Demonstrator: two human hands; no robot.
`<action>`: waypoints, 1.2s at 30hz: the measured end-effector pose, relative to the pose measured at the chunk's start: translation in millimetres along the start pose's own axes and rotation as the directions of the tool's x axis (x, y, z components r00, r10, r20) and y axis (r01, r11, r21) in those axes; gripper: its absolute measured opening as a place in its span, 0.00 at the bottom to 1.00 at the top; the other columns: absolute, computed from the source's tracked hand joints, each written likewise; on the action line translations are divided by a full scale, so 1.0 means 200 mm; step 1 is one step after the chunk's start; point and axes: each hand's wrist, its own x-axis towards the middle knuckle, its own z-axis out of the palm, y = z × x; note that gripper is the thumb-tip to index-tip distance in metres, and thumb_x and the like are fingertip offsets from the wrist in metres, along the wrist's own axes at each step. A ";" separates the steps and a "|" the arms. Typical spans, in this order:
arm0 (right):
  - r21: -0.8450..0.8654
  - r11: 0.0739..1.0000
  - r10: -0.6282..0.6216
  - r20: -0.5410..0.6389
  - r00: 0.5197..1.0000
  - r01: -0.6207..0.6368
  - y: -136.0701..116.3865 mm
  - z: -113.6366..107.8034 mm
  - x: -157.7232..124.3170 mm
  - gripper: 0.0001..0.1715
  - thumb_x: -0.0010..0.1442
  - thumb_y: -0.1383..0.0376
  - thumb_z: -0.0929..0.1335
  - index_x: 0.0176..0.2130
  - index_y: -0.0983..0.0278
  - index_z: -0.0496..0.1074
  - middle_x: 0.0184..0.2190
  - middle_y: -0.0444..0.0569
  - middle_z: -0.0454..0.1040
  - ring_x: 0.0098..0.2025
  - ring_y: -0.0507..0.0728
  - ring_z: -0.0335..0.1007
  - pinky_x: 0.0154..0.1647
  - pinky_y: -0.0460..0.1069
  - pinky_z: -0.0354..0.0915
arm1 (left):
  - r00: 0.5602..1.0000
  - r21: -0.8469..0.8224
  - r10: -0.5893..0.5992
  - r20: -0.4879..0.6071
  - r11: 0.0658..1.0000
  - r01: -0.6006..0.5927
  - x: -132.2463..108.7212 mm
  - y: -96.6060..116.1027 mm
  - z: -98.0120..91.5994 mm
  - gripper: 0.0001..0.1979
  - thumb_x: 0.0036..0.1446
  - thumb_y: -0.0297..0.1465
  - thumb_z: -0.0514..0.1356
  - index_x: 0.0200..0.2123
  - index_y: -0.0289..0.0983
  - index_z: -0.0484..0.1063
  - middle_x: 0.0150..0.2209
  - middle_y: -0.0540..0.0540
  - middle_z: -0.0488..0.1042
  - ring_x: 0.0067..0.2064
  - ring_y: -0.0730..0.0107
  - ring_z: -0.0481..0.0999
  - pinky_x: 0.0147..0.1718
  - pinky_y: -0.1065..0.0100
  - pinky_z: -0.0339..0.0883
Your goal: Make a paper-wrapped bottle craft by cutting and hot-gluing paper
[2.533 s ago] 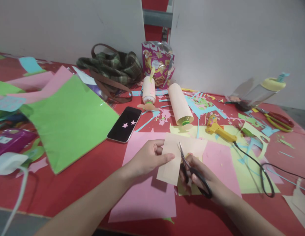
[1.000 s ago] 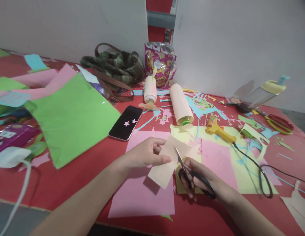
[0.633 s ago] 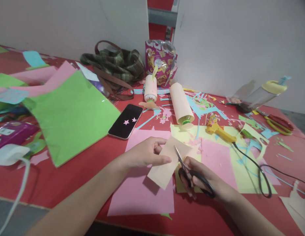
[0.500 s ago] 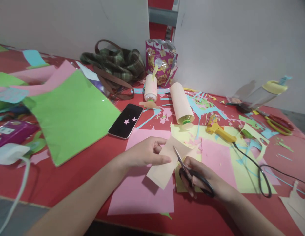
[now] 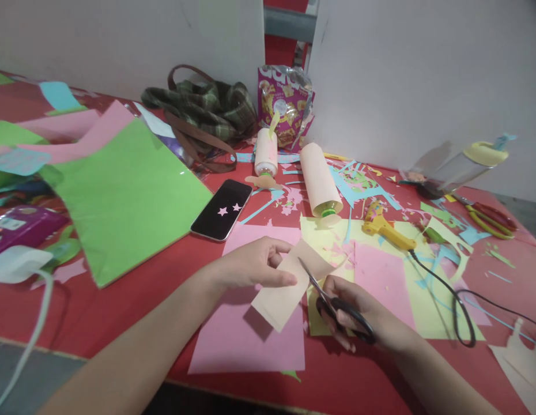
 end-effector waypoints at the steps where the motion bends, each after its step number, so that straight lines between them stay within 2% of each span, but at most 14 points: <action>1: 0.002 1.000 0.003 0.000 1.000 -0.003 0.00 0.00 0.00 0.20 0.50 0.55 0.67 0.31 0.62 0.52 0.21 0.38 0.62 0.14 0.43 0.58 0.12 0.39 0.50 | 1.000 -0.003 -0.004 0.007 1.000 0.004 0.00 0.00 0.00 0.21 0.43 0.39 0.59 0.37 0.30 0.65 0.19 0.56 0.57 0.18 0.82 0.54 0.15 0.78 0.50; 17: 0.043 0.998 0.052 -0.033 0.998 -0.050 0.00 0.01 0.00 0.22 0.47 0.56 0.69 0.27 0.62 0.51 0.20 0.37 0.63 0.11 0.42 0.57 0.09 0.38 0.47 | 1.000 -0.005 0.009 0.013 1.000 -0.009 0.00 0.01 -0.01 0.13 0.41 0.37 0.60 0.28 0.33 0.65 0.16 0.58 0.51 0.16 0.83 0.49 0.14 0.78 0.44; 23: 0.054 0.997 0.059 -0.033 0.998 -0.057 0.00 0.01 0.00 0.21 0.46 0.58 0.70 0.27 0.62 0.52 0.20 0.36 0.63 0.11 0.42 0.58 0.08 0.37 0.46 | 0.997 -0.006 -0.014 0.082 1.000 0.015 -0.01 0.01 -0.02 0.16 0.43 0.36 0.59 0.34 0.31 0.67 0.18 0.55 0.57 0.17 0.83 0.53 0.15 0.78 0.46; 33: 0.054 0.993 0.106 -0.049 0.993 -0.103 -0.01 0.01 0.00 0.23 0.44 0.59 0.71 0.26 0.62 0.52 0.15 0.35 0.62 0.10 0.43 0.57 0.07 0.37 0.44 | 0.996 0.020 -0.013 0.088 1.000 0.011 -0.01 0.01 -0.03 0.17 0.41 0.37 0.61 0.33 0.30 0.68 0.19 0.53 0.63 0.18 0.82 0.56 0.14 0.78 0.47; 36: 0.056 0.993 0.103 -0.046 0.994 -0.100 -0.01 0.00 0.00 0.23 0.43 0.59 0.71 0.26 0.62 0.52 0.16 0.35 0.62 0.10 0.43 0.56 0.08 0.37 0.45 | 0.995 0.025 -0.013 0.098 1.000 0.011 -0.01 0.01 -0.04 0.17 0.41 0.36 0.61 0.34 0.31 0.68 0.19 0.54 0.62 0.17 0.83 0.55 0.14 0.78 0.46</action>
